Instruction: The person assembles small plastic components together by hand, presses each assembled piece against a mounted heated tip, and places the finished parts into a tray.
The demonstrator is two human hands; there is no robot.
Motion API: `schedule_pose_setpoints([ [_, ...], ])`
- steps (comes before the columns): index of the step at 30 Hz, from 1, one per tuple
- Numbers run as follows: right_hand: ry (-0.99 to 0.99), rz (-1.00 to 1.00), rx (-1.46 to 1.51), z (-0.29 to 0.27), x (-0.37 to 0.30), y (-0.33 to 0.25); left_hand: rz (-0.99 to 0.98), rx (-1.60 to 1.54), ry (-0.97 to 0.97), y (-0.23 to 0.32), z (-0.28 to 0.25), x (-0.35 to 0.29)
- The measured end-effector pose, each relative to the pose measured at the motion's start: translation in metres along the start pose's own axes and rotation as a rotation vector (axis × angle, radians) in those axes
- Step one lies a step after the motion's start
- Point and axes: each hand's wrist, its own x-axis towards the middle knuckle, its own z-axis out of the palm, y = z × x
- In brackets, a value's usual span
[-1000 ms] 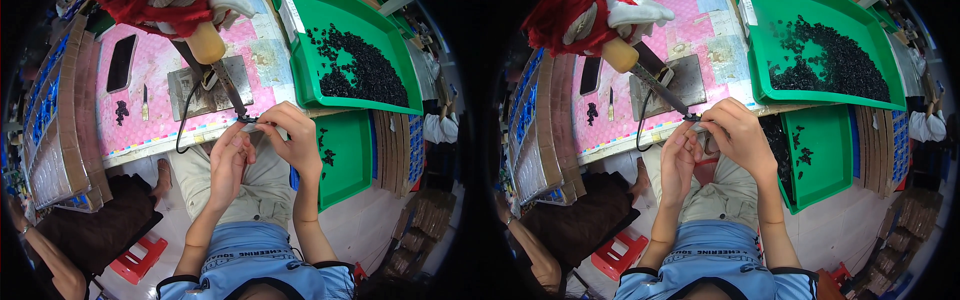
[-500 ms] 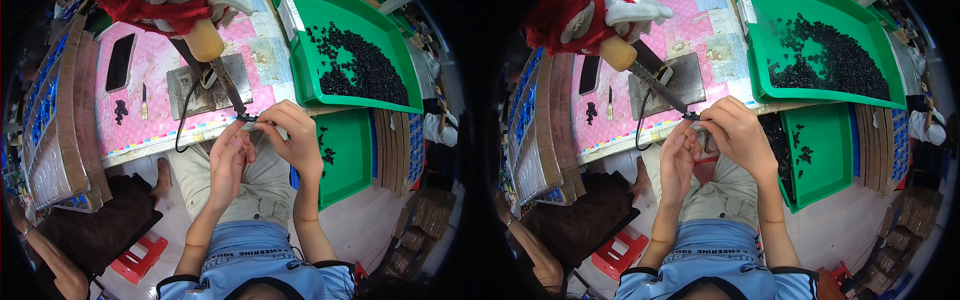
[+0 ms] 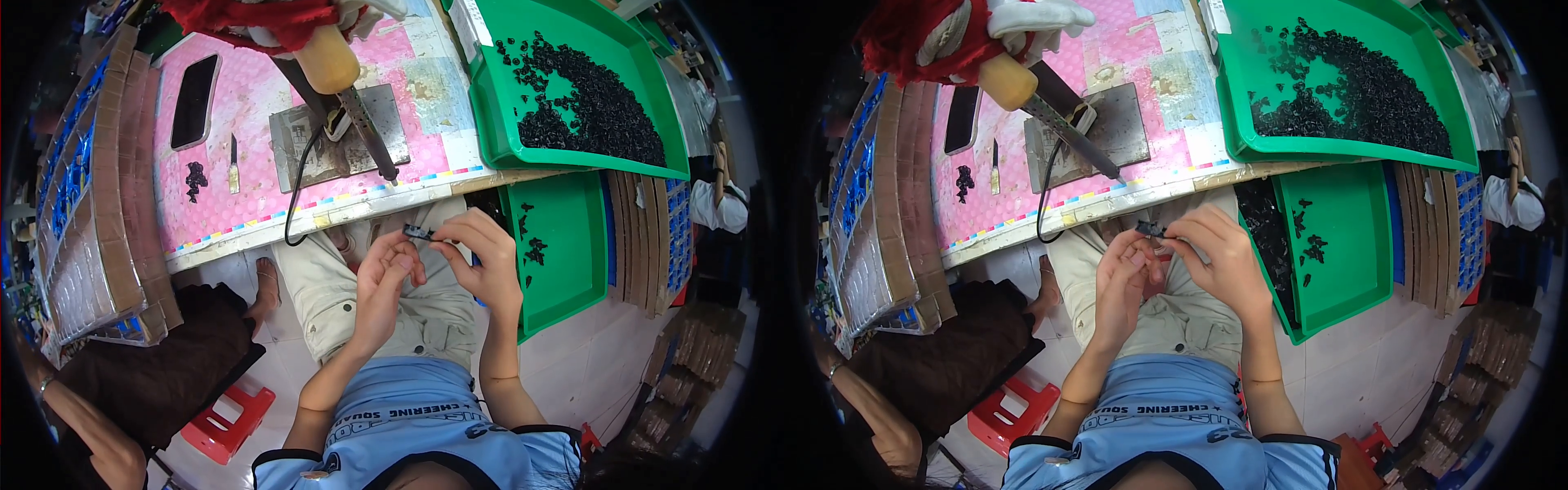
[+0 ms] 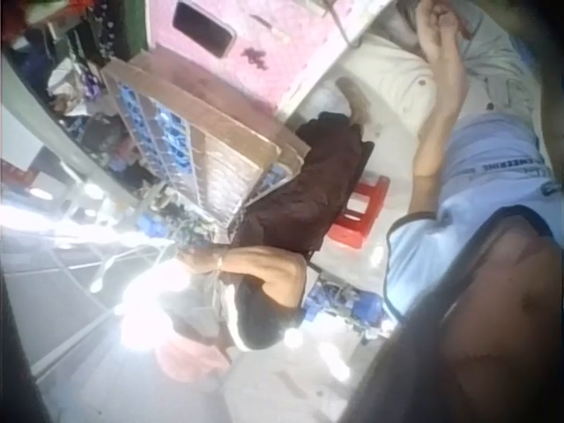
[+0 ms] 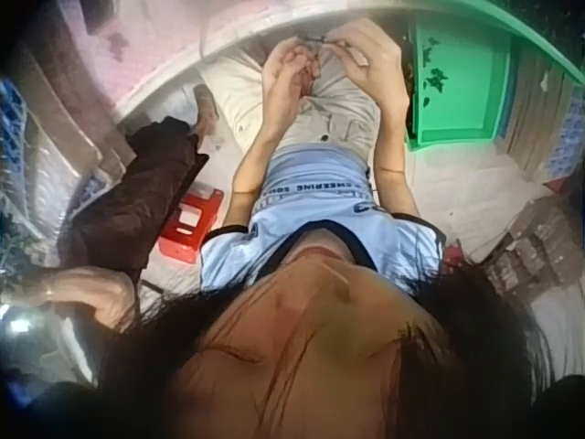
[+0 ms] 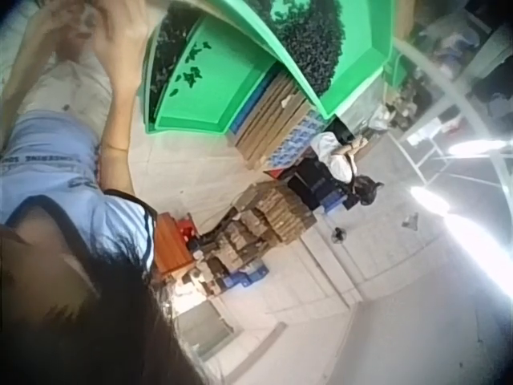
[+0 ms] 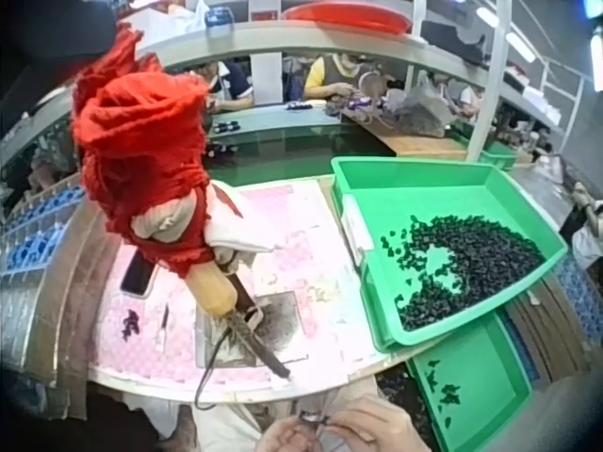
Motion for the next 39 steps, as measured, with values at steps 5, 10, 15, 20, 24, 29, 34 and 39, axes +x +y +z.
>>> schedule_pose_setpoints([
  [5, 0.022, -0.064, 0.009, -0.007, -0.011, -0.008, 0.018, 0.053, -0.045, 0.0, 0.004, -0.011],
  [10, 0.076, -0.098, 0.024, -0.013, -0.018, -0.018, 0.033, 0.088, -0.073, 0.005, 0.012, -0.023],
  [15, 0.121, -0.142, 0.076, -0.018, -0.025, -0.027, 0.037, 0.085, -0.119, 0.012, 0.02, -0.034],
  [20, 0.179, -0.137, 0.185, -0.02, -0.033, -0.034, 0.033, 0.104, -0.181, 0.016, 0.024, -0.042],
  [24, 0.189, -0.128, 0.225, -0.021, -0.037, -0.037, 0.054, 0.073, -0.184, 0.018, 0.027, -0.048],
  [29, 0.188, -0.126, 0.28, -0.021, -0.039, -0.04, 0.079, 0.103, -0.22, 0.019, 0.025, -0.05],
  [34, 0.21, -0.127, 0.269, -0.022, -0.04, -0.039, 0.11, 0.154, -0.232, 0.018, 0.025, -0.052],
  [39, 0.207, -0.15, 0.271, -0.021, -0.052, -0.02, 0.085, 0.179, -0.177, 0.016, 0.031, -0.05],
])
